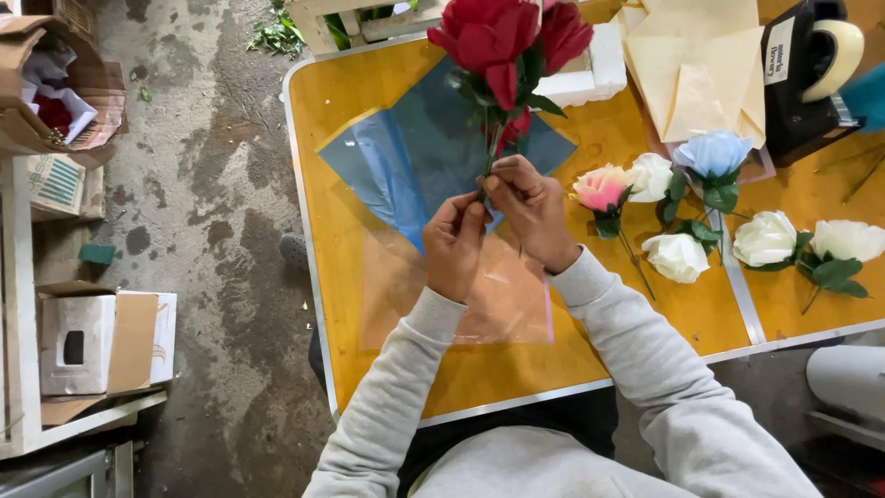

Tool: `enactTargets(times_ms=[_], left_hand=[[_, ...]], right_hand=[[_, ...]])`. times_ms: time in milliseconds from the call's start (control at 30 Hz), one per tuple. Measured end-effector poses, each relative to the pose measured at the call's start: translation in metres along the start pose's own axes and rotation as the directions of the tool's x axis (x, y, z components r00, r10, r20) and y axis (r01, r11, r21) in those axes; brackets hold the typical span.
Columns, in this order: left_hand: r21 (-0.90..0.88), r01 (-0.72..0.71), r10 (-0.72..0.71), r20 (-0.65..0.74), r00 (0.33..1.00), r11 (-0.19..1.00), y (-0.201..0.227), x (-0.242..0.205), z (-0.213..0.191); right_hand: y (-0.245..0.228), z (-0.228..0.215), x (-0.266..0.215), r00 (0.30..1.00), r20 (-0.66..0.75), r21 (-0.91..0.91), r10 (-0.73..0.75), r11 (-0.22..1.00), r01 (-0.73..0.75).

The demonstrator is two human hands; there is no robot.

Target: The person arranges a bouquet of artificial flowers on a wooden table. They gather stems of red, pink, and blue roses, securing them together with tape. The person then wraps the base of the bouquet in blue and pink cellophane paper.

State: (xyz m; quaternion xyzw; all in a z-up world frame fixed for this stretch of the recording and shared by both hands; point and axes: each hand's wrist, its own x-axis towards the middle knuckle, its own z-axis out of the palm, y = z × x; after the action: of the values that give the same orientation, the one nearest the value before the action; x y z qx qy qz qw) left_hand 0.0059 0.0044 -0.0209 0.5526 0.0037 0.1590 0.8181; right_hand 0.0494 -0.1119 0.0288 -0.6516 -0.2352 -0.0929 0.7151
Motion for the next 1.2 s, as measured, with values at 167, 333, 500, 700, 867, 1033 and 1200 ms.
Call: enactTargets(times_ms=[167, 333, 500, 700, 867, 1033, 1200], left_hand=[[-0.175, 0.085, -0.081, 0.034, 0.996, 0.981, 0.007, -0.001, 0.001], [-0.386, 0.238, -0.204, 0.127, 0.971, 0.891, 0.009, -0.005, 0.0], [-0.216, 0.07, -0.052, 0.089, 0.995, 0.974, 0.027, -0.003, 0.012], [-0.052, -0.041, 0.043, 0.045, 0.998, 0.998, -0.005, -0.003, 0.006], [-0.308, 0.142, -0.102, 0.144, 0.984, 0.941, 0.01, -0.002, 0.008], [-0.412, 0.278, -0.211, 0.202, 0.956, 0.867, 0.044, -0.003, 0.014], [-0.453, 0.39, -0.289, 0.278, 0.916, 0.802, 0.063, -0.002, 0.016]], right_hand=[[0.037, -0.006, -0.002, 0.973, 0.101, 0.439, 0.207, 0.869, -0.23], [0.069, -0.008, -0.017, 0.927, 0.211, 0.702, 0.311, 0.612, -0.365], [0.034, 0.001, -0.006, 0.975, -0.041, 0.402, 0.219, 0.897, -0.185], [0.016, 0.015, -0.01, 0.957, -0.099, 0.352, 0.274, 0.909, -0.224], [0.026, 0.004, -0.016, 0.954, 0.026, 0.507, 0.3, 0.818, -0.271], [0.001, 0.005, -0.011, 0.957, 0.08, 0.487, 0.28, 0.827, -0.282], [0.026, -0.005, -0.015, 0.977, 0.063, 0.447, 0.202, 0.87, -0.209]])
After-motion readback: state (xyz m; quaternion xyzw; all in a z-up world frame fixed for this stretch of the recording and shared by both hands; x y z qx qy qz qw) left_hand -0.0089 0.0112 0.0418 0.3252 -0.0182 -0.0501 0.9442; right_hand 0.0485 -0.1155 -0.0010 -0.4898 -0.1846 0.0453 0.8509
